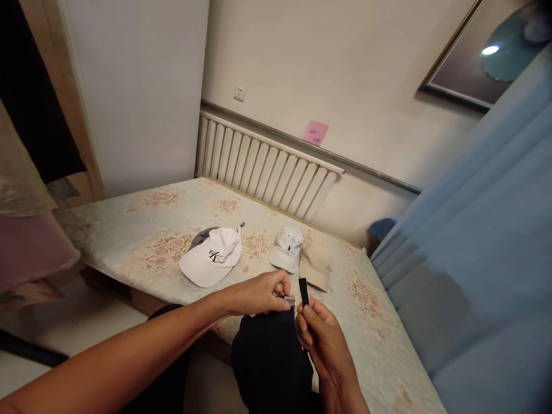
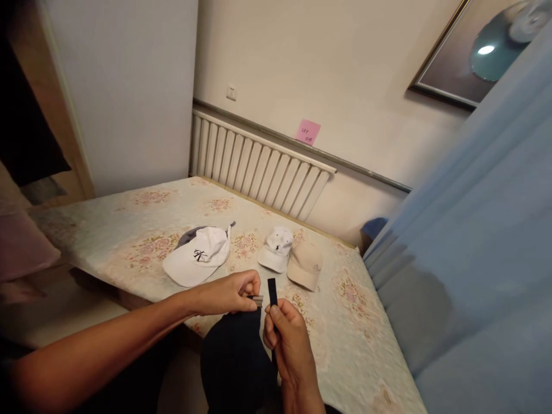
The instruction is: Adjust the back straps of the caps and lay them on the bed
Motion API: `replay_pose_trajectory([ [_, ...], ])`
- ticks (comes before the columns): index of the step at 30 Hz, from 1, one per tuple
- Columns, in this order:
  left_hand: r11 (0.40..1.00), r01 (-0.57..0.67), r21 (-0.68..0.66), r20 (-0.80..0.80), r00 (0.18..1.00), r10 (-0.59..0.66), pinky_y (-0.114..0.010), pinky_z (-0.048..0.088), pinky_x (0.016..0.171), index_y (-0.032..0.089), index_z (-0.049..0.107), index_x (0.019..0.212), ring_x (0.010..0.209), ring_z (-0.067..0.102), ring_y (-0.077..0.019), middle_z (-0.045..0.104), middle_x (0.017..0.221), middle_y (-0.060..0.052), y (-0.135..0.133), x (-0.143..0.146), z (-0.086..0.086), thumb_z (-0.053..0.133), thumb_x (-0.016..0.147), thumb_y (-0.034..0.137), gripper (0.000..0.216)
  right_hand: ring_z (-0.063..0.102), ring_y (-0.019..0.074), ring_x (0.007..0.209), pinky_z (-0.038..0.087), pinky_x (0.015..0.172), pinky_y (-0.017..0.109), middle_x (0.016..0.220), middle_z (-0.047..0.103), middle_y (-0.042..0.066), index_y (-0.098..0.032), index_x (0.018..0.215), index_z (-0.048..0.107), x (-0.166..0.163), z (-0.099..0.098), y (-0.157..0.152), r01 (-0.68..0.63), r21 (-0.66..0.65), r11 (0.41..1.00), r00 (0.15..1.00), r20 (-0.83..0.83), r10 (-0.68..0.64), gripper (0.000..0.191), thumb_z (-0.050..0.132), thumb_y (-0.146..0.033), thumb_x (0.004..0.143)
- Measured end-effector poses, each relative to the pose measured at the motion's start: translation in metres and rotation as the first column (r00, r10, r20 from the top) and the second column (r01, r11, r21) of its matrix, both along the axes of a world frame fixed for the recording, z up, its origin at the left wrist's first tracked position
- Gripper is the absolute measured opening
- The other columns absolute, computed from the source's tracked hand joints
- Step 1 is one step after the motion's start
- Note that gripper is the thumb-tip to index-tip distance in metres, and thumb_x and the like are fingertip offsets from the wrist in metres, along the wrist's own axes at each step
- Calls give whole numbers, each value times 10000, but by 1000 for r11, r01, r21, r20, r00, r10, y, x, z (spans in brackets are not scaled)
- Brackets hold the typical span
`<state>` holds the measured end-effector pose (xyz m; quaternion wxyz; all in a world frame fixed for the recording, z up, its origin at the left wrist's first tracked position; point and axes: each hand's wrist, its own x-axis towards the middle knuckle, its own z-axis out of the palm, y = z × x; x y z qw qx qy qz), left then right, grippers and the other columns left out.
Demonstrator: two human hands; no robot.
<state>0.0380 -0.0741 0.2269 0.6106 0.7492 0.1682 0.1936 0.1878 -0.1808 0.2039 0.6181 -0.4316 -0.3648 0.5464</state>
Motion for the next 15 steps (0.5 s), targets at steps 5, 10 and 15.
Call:
replay_pose_trajectory([
  [5, 977, -10, 215, -40, 999, 19, -174, 265, 481, 194, 456, 862, 555, 372, -67, 461, 656, 76, -9, 0, 5, 567, 691, 192, 204, 194, 15, 360, 113, 366, 174, 438, 372, -100, -175, 672, 483, -6, -2, 1, -9, -47, 999, 1000, -12, 8, 335, 697, -426, 729],
  [10, 943, -26, 332, -69, 996, 52, -194, 337, 557, 190, 451, 852, 625, 462, -96, 514, 705, 56, -16, 0, 12, 578, 660, 184, 230, 160, 6, 372, 93, 372, 169, 442, 337, -112, -169, 702, 496, -8, -1, 0, -23, -71, 997, 999, 27, 24, 353, 698, -458, 723],
  [15, 918, -58, 393, -72, 993, 93, -200, 333, 563, 192, 482, 868, 626, 461, -103, 521, 692, 56, -22, 0, 11, 575, 660, 176, 229, 144, 3, 370, 81, 366, 160, 437, 327, -116, -161, 763, 531, -8, -1, 1, -41, -112, 993, 999, 16, 43, 297, 694, -407, 726],
])
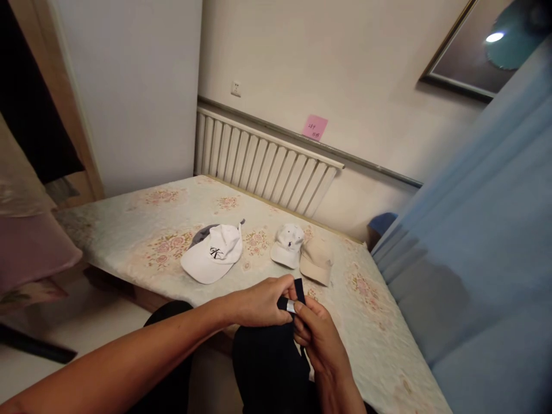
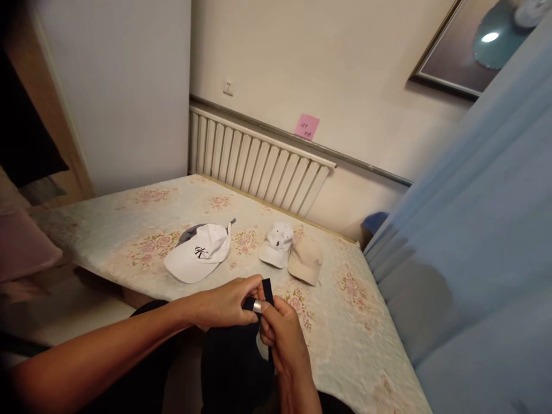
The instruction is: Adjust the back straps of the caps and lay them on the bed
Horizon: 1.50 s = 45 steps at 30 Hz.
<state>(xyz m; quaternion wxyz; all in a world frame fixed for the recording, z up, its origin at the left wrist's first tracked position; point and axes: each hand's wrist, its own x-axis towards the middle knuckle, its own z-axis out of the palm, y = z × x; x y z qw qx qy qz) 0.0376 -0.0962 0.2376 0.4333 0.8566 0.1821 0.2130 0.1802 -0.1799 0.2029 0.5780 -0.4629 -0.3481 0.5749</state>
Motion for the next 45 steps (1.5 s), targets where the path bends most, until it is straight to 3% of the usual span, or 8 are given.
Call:
replay_pose_trajectory([
  [6, 995, -80, -61, 124, 988, 87, -191, 335, 584, 185, 528, 881, 622, 420, -86, 503, 715, 59, -5, 5, -15, 583, 658, 162, 230, 165, 9, 369, 114, 350, 149, 444, 335, -114, -166, 756, 532, -4, -5, -1, 61, 37, 997, 989, -137, -55, 253, 691, -360, 724],
  [12, 975, -97, -202, 188, 973, 136, -186, 320, 549, 159, 572, 865, 590, 394, -74, 511, 697, 55, -7, 7, -24, 570, 714, 183, 153, 174, 7, 369, 115, 353, 148, 454, 354, -108, -164, 751, 542, -2, -9, -3, 65, 52, 997, 987, -151, -56, 236, 699, -340, 743],
  [21, 986, -109, -124, 248, 959, 138, -199, 347, 601, 157, 624, 867, 644, 454, -88, 580, 750, 30, -10, 5, -27, 641, 728, 211, 150, 178, 11, 385, 119, 366, 149, 462, 346, -106, -156, 818, 553, -5, -10, -6, 38, 70, 997, 988, -153, -27, 251, 695, -352, 750],
  [25, 975, -70, -210, 308, 942, 134, -212, 359, 638, 153, 616, 866, 675, 479, -98, 587, 752, 21, -8, 7, -31, 646, 736, 212, 145, 173, 16, 387, 120, 372, 154, 452, 318, -113, -159, 828, 559, -5, -9, -6, 34, 81, 996, 991, -134, -23, 240, 683, -354, 763],
  [30, 894, 98, -438, 439, 891, 118, -235, 368, 718, 153, 582, 895, 763, 514, -114, 587, 802, 7, -4, 4, -37, 655, 751, 264, 195, 197, 20, 384, 126, 374, 171, 486, 394, -82, -162, 782, 565, -6, -7, -7, 44, 109, 993, 989, -143, -28, 238, 633, -389, 802],
  [34, 826, 93, -556, 423, 887, 185, -220, 347, 700, 155, 586, 922, 738, 494, -101, 571, 796, 15, -2, -4, -41, 660, 763, 324, 244, 233, 26, 382, 163, 386, 182, 488, 422, -64, -153, 767, 592, -6, -6, -8, 47, 112, 993, 988, -151, -30, 258, 607, -406, 815],
  [39, 737, 132, -662, 419, 881, 218, -206, 327, 611, 148, 586, 910, 630, 455, -87, 556, 722, 15, -3, -10, -43, 642, 781, 396, 286, 388, 57, 453, 288, 457, 206, 562, 521, -14, -125, 767, 630, -10, -2, -9, 34, 107, 994, 992, -123, -21, 253, 698, -366, 734],
  [45, 675, 228, -701, 501, 832, 239, -201, 304, 585, 125, 583, 863, 598, 428, -77, 521, 666, 13, -4, -10, -43, 644, 786, 380, 272, 272, 45, 381, 181, 407, 200, 437, 413, -61, -152, 738, 597, -16, 1, -11, -7, 88, 996, 987, -157, 21, 235, 642, -377, 789],
])
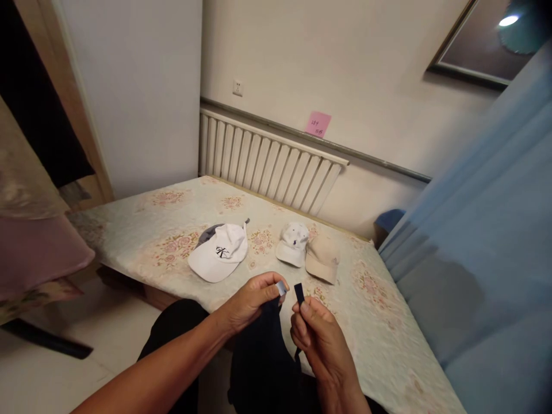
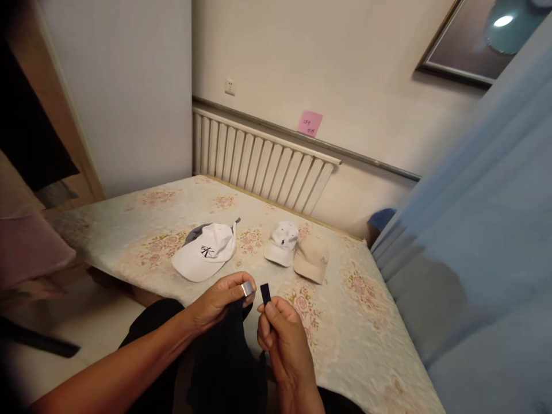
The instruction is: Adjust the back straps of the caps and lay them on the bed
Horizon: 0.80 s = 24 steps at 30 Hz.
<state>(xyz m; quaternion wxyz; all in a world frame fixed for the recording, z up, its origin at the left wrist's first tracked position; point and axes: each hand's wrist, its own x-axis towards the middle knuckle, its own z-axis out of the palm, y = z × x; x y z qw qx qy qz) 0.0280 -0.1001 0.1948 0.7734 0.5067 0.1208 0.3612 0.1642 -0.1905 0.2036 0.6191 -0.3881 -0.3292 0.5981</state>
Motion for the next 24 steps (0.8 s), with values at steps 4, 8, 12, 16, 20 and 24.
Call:
replay_pose_trajectory([
  [4, 998, 23, -62, 62, 998, -19, -199, 302, 580, 127, 571, 847, 596, 432, -75, 519, 659, 11, 0, 1, -2, 639, 791, 371, 260, 273, 51, 393, 179, 412, 207, 452, 396, -55, -163, 662, 549, -6, -1, -1, -28, 17, 999, 999, -44, 29, 278, 590, -382, 827],
  [8, 991, 38, -131, 112, 993, -23, -191, 297, 550, 133, 549, 832, 568, 438, -70, 517, 636, 15, -1, 3, -5, 634, 792, 380, 264, 309, 64, 418, 223, 439, 219, 473, 400, -45, -165, 616, 527, -14, -2, -1, -36, 14, 999, 998, -51, 36, 285, 594, -357, 817],
  [12, 982, 61, -177, 125, 991, -39, -192, 321, 534, 138, 536, 831, 538, 466, -74, 514, 621, 18, -2, 5, -7, 634, 785, 408, 291, 316, 71, 441, 245, 457, 225, 493, 409, -40, -165, 610, 533, -18, -3, 0, -29, 4, 1000, 998, -58, 29, 266, 608, -340, 795],
  [16, 980, 68, -186, 131, 990, -44, -202, 352, 538, 140, 533, 836, 542, 507, -90, 513, 621, 18, -3, 6, -8, 639, 775, 429, 314, 323, 74, 456, 250, 471, 228, 513, 422, -35, -166, 603, 533, -19, -2, 1, -11, -34, 999, 998, -65, 9, 263, 628, -345, 771],
  [20, 978, 67, -195, 130, 991, -42, -206, 361, 537, 145, 526, 834, 540, 520, -95, 515, 624, 20, -4, 6, -8, 644, 768, 438, 323, 317, 73, 460, 242, 474, 227, 515, 420, -34, -165, 594, 533, -20, -1, 2, -9, -49, 999, 998, -65, 6, 261, 632, -340, 760],
  [24, 977, 50, -210, 115, 993, -26, -199, 349, 532, 144, 530, 824, 533, 504, -83, 517, 617, 24, -3, 6, -9, 681, 728, 453, 358, 318, 76, 460, 240, 472, 229, 515, 418, -33, -166, 588, 534, -20, -2, 2, -7, -50, 999, 999, -53, 5, 260, 625, -336, 761],
])
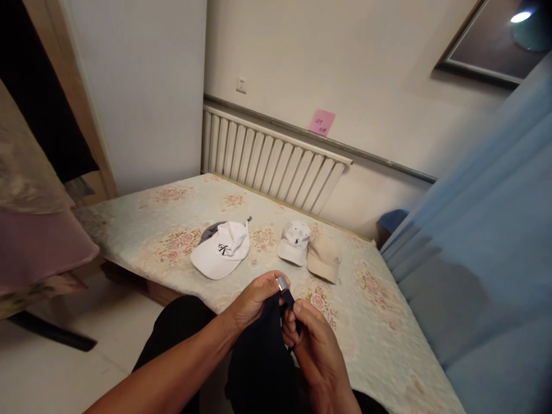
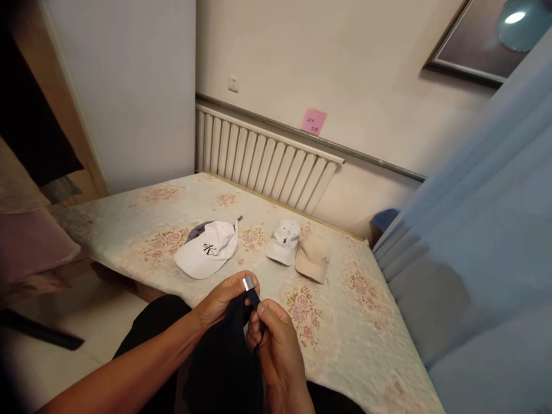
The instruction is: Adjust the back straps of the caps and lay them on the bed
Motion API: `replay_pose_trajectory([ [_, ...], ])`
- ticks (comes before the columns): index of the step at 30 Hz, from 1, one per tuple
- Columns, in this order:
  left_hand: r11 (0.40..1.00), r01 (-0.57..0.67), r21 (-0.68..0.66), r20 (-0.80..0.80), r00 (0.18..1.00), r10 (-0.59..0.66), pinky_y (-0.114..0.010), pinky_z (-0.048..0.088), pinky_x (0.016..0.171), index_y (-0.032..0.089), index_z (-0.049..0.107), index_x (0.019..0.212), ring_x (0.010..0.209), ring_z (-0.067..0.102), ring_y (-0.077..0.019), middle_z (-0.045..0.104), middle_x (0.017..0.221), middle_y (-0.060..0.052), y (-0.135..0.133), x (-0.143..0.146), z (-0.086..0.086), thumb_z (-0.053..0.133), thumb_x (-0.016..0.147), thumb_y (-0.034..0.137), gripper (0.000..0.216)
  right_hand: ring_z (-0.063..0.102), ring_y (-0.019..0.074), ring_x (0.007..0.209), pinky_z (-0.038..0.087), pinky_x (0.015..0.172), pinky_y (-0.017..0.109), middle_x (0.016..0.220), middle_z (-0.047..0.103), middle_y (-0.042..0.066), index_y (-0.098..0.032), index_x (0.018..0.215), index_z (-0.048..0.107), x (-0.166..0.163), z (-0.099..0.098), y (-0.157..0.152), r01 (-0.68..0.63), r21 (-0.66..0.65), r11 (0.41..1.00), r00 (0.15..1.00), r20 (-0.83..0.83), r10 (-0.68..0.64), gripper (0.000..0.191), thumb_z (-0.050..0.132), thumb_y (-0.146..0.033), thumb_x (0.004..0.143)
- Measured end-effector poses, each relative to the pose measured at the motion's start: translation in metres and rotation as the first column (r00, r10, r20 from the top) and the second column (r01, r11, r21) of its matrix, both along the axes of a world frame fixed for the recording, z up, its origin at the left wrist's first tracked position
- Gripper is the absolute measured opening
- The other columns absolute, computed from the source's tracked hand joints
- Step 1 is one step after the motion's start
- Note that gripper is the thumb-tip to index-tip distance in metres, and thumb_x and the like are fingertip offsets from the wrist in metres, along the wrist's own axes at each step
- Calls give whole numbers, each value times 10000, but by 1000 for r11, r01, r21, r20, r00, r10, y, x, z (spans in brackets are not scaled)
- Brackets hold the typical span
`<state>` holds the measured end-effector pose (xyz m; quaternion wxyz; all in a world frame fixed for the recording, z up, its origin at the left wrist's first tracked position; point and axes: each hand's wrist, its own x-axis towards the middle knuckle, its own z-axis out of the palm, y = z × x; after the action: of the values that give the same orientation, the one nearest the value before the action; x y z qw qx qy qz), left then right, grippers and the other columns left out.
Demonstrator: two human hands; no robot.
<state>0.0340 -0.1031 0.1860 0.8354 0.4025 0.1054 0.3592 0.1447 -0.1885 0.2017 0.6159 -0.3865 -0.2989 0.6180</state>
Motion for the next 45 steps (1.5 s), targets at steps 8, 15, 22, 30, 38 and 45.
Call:
replay_pose_trajectory([
  [8, 1000, -6, -6, -24, 1000, 6, -190, 326, 513, 140, 534, 828, 521, 498, -77, 517, 600, 25, 0, 1, 0, 690, 713, 458, 372, 328, 79, 459, 246, 462, 229, 514, 422, -29, -162, 588, 546, 1, 0, 1, -3, -3, 1000, 1000, -3, 3, 243, 610, -314, 765],
  [15, 1000, -9, 1, -22, 1000, 9, -195, 341, 517, 135, 546, 848, 527, 505, -82, 535, 613, 20, -1, 0, -1, 708, 693, 462, 397, 322, 78, 454, 255, 460, 229, 510, 417, -33, -161, 592, 549, 0, -2, 2, 11, 3, 1000, 1000, -8, -11, 252, 611, -328, 771],
  [22, 1000, 13, 2, -3, 1000, -12, -199, 384, 519, 141, 547, 864, 530, 550, -101, 569, 619, 12, -2, 0, -1, 697, 722, 419, 346, 334, 79, 464, 270, 462, 226, 525, 425, -27, -159, 605, 563, 1, -5, 3, 15, 7, 1000, 1000, -11, -15, 244, 601, -320, 786],
  [30, 995, 51, 90, -39, 998, -47, -212, 436, 516, 145, 538, 887, 535, 596, -127, 620, 640, -13, -5, -2, -2, 650, 776, 389, 290, 326, 79, 470, 276, 455, 217, 528, 417, -28, -159, 620, 567, 0, -7, 5, 19, 13, 1000, 1000, -2, -19, 237, 595, -314, 797],
  [38, 980, 65, 189, -94, 994, -48, -284, 481, 620, 157, 519, 880, 610, 613, -149, 612, 703, 1, -6, -2, -1, 659, 772, 340, 254, 338, 69, 459, 269, 461, 210, 500, 427, -35, -151, 637, 577, 6, -5, 5, 12, 51, 999, 997, 80, -16, 253, 629, -345, 792],
  [45, 919, 39, 392, -199, 979, 43, -228, 395, 721, 141, 550, 839, 743, 530, -103, 574, 771, 17, 0, -8, 5, 678, 752, 297, 220, 275, 39, 404, 169, 400, 184, 458, 409, -58, -151, 633, 565, 9, -3, 4, -2, 10, 1000, 992, 126, 1, 291, 704, -391, 723],
])
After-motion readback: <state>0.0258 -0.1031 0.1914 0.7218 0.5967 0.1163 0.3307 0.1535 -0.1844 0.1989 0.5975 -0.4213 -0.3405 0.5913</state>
